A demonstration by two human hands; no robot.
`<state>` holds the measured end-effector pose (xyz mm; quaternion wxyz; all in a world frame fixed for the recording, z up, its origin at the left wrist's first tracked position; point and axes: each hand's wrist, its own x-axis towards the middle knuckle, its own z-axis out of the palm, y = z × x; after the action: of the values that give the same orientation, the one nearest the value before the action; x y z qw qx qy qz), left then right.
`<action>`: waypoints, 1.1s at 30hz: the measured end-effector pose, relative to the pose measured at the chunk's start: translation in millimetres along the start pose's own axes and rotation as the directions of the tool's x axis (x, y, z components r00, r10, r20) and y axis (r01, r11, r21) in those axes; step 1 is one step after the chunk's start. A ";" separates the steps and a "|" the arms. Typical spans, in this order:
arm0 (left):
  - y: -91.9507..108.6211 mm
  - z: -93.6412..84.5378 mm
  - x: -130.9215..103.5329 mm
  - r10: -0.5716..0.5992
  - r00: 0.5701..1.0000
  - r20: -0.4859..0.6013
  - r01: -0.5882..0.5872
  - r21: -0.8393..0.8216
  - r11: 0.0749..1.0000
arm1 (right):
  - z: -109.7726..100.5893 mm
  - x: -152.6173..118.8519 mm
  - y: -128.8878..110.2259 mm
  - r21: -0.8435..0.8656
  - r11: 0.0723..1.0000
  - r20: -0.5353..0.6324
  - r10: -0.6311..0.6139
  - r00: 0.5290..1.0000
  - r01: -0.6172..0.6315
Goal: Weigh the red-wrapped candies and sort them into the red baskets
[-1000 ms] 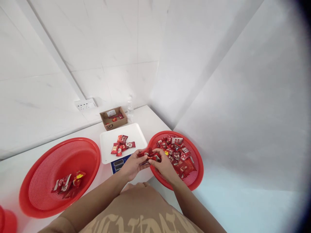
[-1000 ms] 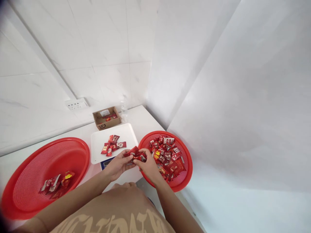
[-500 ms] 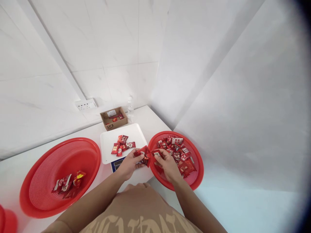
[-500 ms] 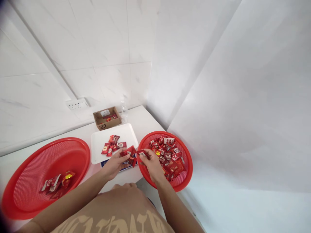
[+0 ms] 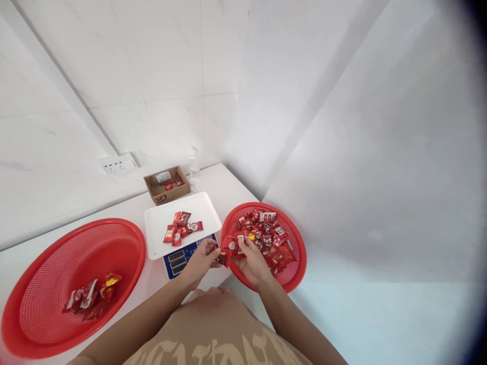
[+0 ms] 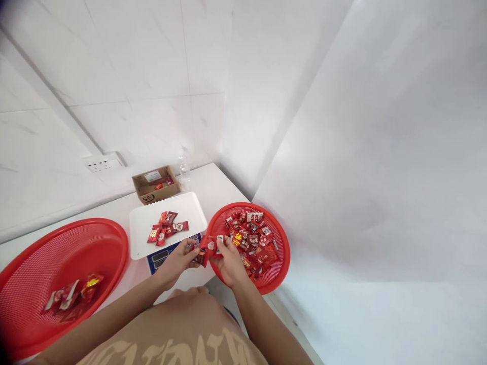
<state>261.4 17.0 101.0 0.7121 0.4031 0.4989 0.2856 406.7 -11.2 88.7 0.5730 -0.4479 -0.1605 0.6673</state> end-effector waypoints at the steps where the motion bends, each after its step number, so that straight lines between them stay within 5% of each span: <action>1: -1.8 1.0 1.6 0.010 0.999 -0.032 -0.010 0.005 1.000 | -0.9 -0.3 0.9 0.056 0.998 0.008 0.034 0.999 -0.035; 8: -14.8 8.4 4.9 0.255 0.967 -0.015 -0.229 0.391 0.891 | -1.9 -5.6 19.4 0.105 0.979 0.013 0.173 0.985 -0.173; 11: -16.6 9.4 2.7 0.277 0.960 0.035 -0.258 0.491 0.832 | -2.4 -6.4 28.9 0.096 0.977 -0.024 0.191 0.981 -0.188; 14: -17.7 10.5 0.9 0.244 0.964 0.104 -0.263 0.504 0.823 | -5.7 -2.0 33.5 0.036 0.989 -0.100 0.143 0.985 -0.140; 18: -21.7 6.0 -0.6 0.250 0.957 0.146 -0.289 0.428 0.856 | -27.4 16.9 24.5 -0.231 0.973 -0.262 -0.069 0.963 0.007; 20: -25.5 -2.4 -1.1 0.228 0.967 0.114 -0.255 0.407 0.877 | -49.5 30.3 14.0 -0.472 0.881 -0.308 -0.205 0.929 0.039; 23: -31.3 -22.3 -2.6 0.179 0.983 0.040 -0.180 0.412 0.893 | -91.0 50.4 -2.1 -0.786 0.617 -0.340 -0.366 0.866 -0.048; 27: -33.5 -52.2 -8.9 0.132 0.986 -0.105 -0.079 0.407 0.910 | -134.5 73.4 -8.3 -0.944 0.250 -0.302 -0.394 0.868 -0.215; 30: -34.2 -69.8 -16.0 0.110 0.974 -0.197 -0.025 0.391 0.920 | -141.3 87.4 1.9 -0.959 0.015 -0.272 -0.347 0.898 -0.284; 33: -37.7 -80.7 -21.8 0.102 0.966 -0.238 -0.005 0.377 0.926 | -130.7 95.7 18.5 -0.950 -0.086 -0.260 -0.313 0.913 -0.300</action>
<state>178.3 3.4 64.8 0.5445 0.5049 0.6197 0.2541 502.8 31.3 -35.9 0.0754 -0.8482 -0.4783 0.2146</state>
